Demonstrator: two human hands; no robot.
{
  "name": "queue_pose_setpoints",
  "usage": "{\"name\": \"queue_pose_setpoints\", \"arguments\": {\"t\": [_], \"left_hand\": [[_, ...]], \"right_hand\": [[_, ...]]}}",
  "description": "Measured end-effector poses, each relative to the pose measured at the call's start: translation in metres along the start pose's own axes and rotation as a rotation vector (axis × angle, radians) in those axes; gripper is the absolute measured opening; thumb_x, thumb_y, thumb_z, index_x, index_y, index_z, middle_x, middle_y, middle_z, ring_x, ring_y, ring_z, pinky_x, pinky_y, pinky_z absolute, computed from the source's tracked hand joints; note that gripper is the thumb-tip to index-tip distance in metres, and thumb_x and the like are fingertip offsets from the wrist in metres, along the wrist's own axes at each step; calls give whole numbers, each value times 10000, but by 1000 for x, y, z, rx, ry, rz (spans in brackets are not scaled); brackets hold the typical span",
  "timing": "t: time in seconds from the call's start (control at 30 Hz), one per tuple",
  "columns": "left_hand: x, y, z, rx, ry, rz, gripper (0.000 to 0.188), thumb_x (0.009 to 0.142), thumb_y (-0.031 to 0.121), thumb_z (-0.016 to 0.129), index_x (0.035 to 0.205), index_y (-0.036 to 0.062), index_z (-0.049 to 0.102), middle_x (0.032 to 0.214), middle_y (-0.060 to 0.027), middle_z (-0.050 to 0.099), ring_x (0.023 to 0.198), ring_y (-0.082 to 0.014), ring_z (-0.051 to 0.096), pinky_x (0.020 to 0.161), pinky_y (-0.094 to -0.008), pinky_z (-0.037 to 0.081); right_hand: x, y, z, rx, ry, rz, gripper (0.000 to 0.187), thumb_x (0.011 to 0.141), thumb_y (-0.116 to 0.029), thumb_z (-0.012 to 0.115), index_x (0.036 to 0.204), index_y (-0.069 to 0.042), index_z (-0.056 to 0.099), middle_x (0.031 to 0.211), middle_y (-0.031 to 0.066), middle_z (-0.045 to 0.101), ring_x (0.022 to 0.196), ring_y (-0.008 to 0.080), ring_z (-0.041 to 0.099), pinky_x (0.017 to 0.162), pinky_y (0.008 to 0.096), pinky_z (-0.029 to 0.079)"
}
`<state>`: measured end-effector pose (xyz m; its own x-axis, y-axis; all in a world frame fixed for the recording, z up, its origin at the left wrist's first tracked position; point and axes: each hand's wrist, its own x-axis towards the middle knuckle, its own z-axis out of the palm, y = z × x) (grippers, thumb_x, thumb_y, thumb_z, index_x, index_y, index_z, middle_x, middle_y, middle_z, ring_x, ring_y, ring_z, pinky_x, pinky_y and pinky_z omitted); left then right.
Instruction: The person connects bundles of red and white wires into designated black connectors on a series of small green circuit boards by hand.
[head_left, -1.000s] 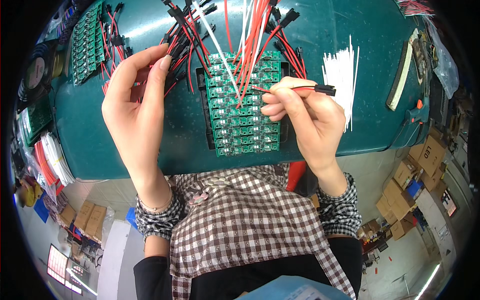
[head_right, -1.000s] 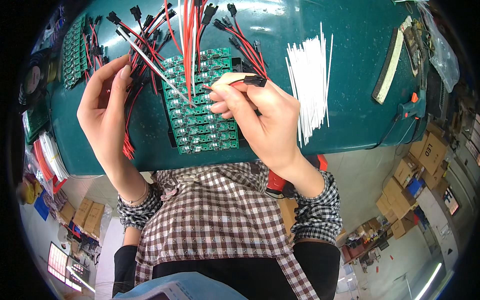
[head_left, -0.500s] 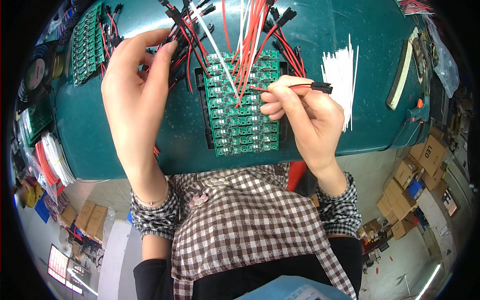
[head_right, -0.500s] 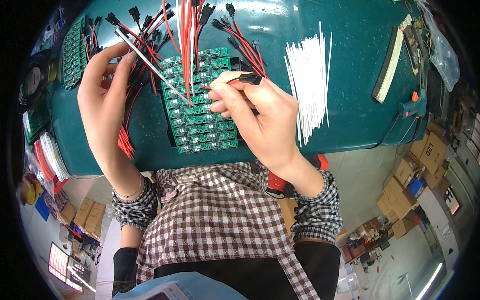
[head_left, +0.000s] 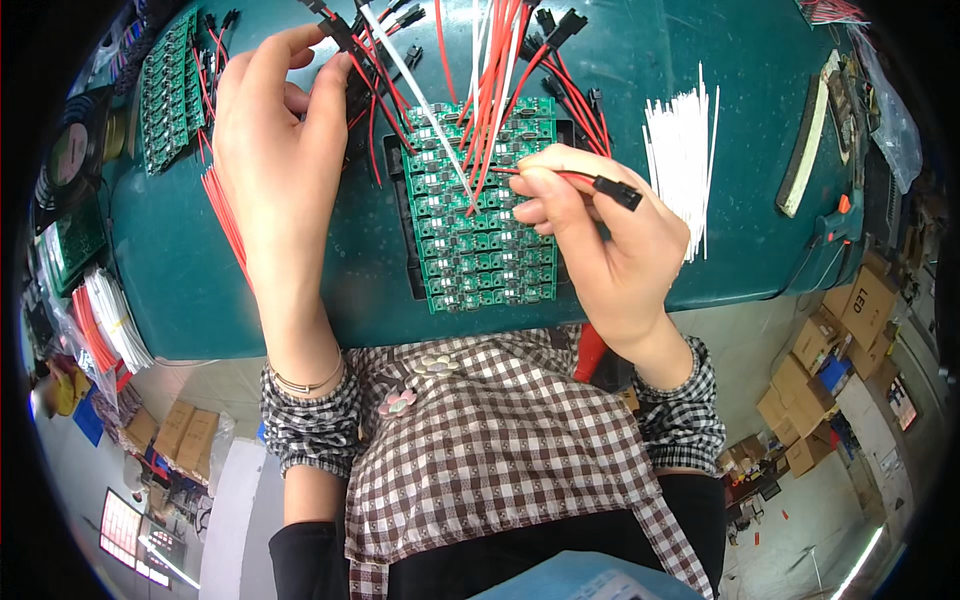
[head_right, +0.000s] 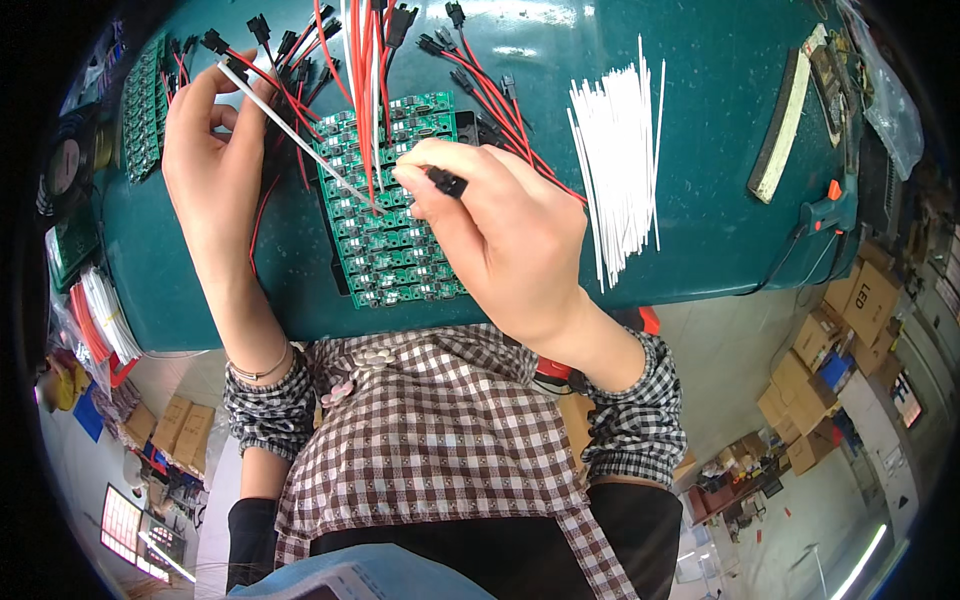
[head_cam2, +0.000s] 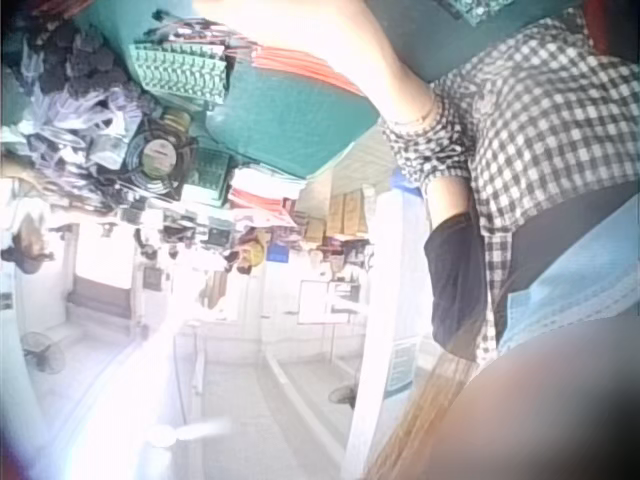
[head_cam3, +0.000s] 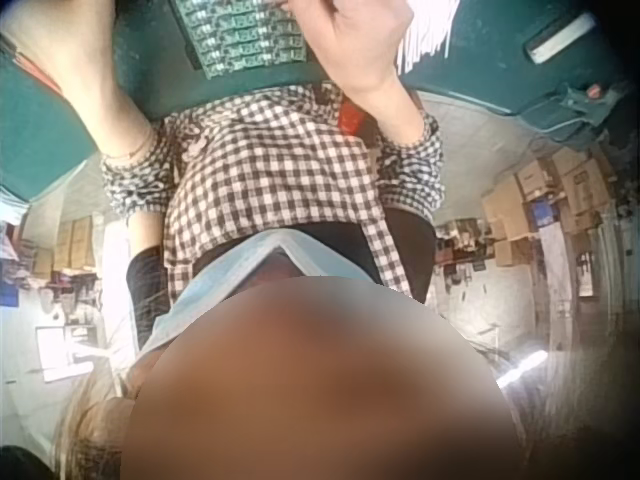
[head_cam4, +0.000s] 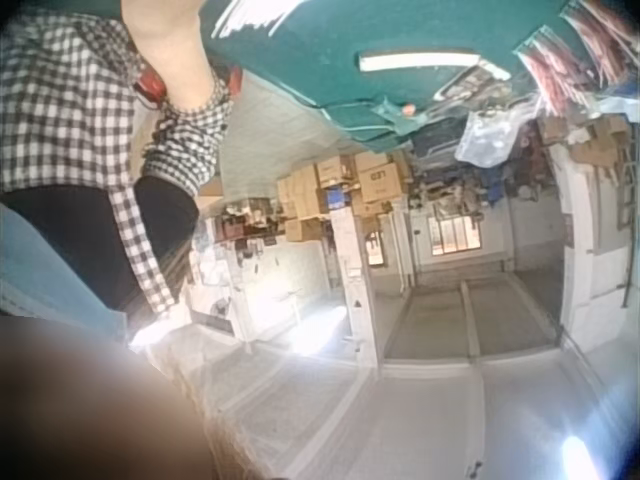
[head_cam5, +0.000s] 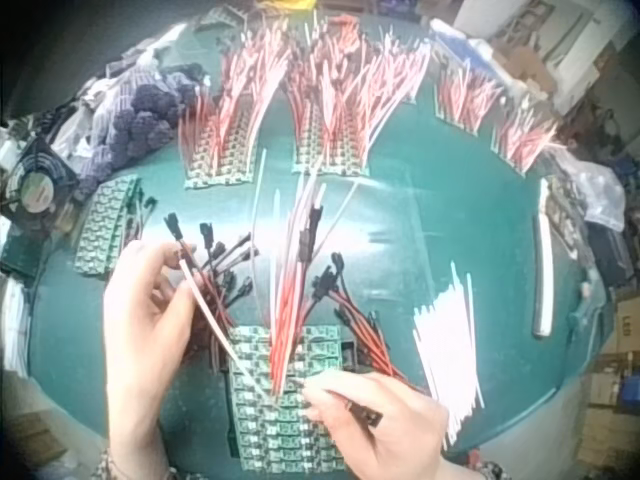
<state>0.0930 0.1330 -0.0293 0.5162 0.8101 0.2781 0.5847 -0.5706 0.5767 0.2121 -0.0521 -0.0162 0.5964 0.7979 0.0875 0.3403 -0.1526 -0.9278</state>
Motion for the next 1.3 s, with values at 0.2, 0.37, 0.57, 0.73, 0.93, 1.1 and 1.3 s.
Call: {"name": "queue_pose_setpoints", "arguments": {"t": [0.2, 0.37, 0.57, 0.73, 0.93, 1.1, 1.3], "left_hand": [[-2, -3, 1, 90, -61, -12, 181, 840, 139, 695, 1004, 61, 689, 850, -64, 628, 629, -164, 547, 614, -313, 471], [-2, -2, 2, 92, -63, -42, 150, 843, 134, 690, 969, 53, 695, 815, -68, 636, 618, -170, 551, 614, -315, 472], [-1, -3, 2, 58, -60, -39, 136, 842, 126, 691, 950, 43, 697, 811, -72, 643, 617, -165, 551, 609, -305, 469], [-1, -4, 2, 46, -59, -42, 138, 841, 124, 692, 949, 38, 698, 813, -73, 646, 615, -158, 546, 606, -302, 466], [-2, -2, 2, 41, -61, -50, 137, 843, 125, 692, 951, 40, 699, 811, -70, 644, 611, -157, 534, 604, -298, 463], [-1, -2, 3, 41, -57, -42, 137, 848, 127, 690, 955, 42, 698, 811, -67, 643, 617, -155, 534, 604, -298, 463], [-2, -3, 3, 39, -55, -41, 137, 849, 127, 688, 957, 43, 697, 809, -63, 642, 621, -154, 536, 607, -298, 465]], "right_hand": [[5, 4, 1, -134, -7, -158, 120, 858, -16, 676, 971, 22, 663, 837, 100, 688, 630, 166, 656, 551, 253, 515], [6, -1, -5, -191, -63, -84, 108, 910, -12, 630, 966, 71, 671, 875, 120, 698, 684, 142, 701, 595, 216, 548], [6, -2, -2, -133, 4, -37, 119, 911, -19, 632, 958, 78, 681, 892, 122, 703, 683, 142, 698, 596, 225, 563], [8, -5, -1, -219, -2, -66, 117, 912, -16, 628, 964, 72, 685, 893, 124, 705, 685, 142, 700, 596, 230, 566], [5, 0, 1, -236, 41, -159, 120, 898, -20, 653, 986, 60, 668, 878, 122, 701, 681, 142, 703, 575, 220, 559], [7, -1, 3, -283, 64, -208, 118, 880, -25, 678, 979, 39, 671, 866, 117, 700, 667, 142, 704, 547, 215, 542], [7, -2, 2, -326, 50, -267, 149, 827, -34, 712, 965, -22, 659, 791, 81, 663, 601, 175, 648, 502, 261, 494]]}}
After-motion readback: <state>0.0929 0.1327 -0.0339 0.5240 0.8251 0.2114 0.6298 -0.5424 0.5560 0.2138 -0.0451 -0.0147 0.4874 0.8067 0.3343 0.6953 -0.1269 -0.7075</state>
